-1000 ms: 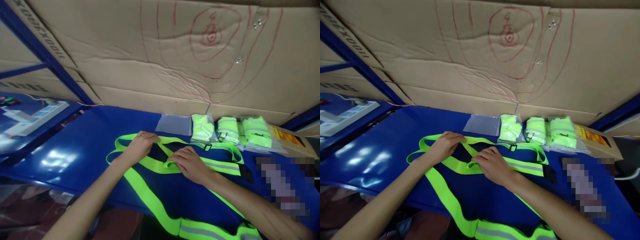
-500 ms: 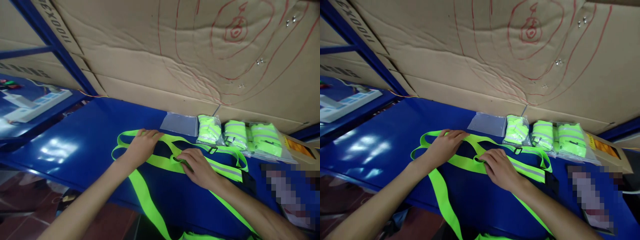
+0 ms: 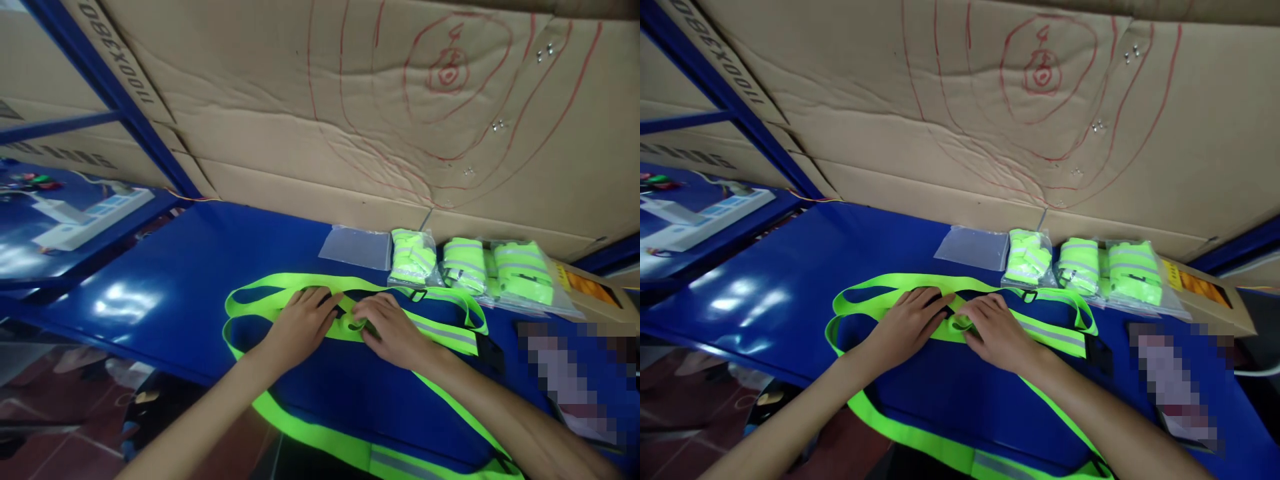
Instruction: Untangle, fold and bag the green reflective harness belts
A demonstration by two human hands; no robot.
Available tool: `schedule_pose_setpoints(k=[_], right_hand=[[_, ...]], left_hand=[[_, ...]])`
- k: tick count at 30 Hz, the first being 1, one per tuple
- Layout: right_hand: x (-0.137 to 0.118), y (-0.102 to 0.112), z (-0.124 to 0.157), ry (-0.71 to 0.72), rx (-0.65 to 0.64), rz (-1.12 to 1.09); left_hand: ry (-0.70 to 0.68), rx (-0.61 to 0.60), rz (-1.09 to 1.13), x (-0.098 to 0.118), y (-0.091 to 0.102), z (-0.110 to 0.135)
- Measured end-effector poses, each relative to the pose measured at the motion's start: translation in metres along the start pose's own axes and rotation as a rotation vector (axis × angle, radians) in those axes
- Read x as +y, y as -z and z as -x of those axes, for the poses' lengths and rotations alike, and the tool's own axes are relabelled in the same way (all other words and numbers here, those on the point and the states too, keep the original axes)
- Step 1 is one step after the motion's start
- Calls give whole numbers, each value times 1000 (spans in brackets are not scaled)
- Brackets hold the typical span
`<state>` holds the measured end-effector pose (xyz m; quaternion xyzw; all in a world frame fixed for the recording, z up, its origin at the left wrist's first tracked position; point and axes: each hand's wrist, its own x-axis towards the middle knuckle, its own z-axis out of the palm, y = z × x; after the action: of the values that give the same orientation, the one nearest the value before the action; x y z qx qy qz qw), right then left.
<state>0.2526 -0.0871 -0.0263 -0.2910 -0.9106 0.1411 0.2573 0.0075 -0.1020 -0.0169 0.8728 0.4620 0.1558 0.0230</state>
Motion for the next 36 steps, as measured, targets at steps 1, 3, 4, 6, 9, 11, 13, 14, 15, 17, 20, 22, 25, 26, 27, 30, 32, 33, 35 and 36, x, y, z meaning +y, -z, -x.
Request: schedule_pose_setpoints(k=[1,3,4,6,9,11,13,14,15,17,20,22,25,26,27,30,32,33,35,36], right_hand=[[-1,1,-1,-20,-9,9],[-3,1,-3,-57,-37,35],[-3,1,-3,-76,-50,46],[-3,1,-4,-110,-64,63],[-1,1,-3,-142,-51,74],[0,1,-3,-149,-44,78],[0,2,-3,-150,-38,81],[0,2,-3,-148,-36,81],[1,1,-3,-145,-35,81],[2,1,-2,-137,-37,82],[4,1,-1,-118,-46,92],[6,2,-2,-63,-68,99],[9,9,-9,119,-115,157],[10,15,-11,174,-123,194],[9,24,-12,207,-122,232],[-5,63,0,163,-87,310],[-28,88,26,68,-68,324],[-42,97,44,20,-67,324],[-75,101,87,-46,-82,268],[-91,96,108,-48,-88,191]], left_hand=[[-12,-5,7,-2,-1,-2],[-60,-21,37,-6,-1,-7],[-88,-29,56,-8,0,-9],[-134,-43,99,-13,6,-12],[-122,-5,199,-23,24,-4],[-67,80,209,-29,41,13],[11,158,128,-35,56,38],[61,169,78,-39,62,52],[112,157,41,-44,65,66],[181,73,10,-54,66,90],[210,-60,37,-75,56,108],[233,-56,38,-91,49,105],[240,-8,45,-113,45,86],[234,2,57,-119,45,79],[226,9,67,-123,46,73],[214,37,63,-130,47,64],[217,63,53,-130,45,65],[221,80,49,-129,43,68],[225,113,41,-127,39,73],[226,125,31,-126,36,75]])
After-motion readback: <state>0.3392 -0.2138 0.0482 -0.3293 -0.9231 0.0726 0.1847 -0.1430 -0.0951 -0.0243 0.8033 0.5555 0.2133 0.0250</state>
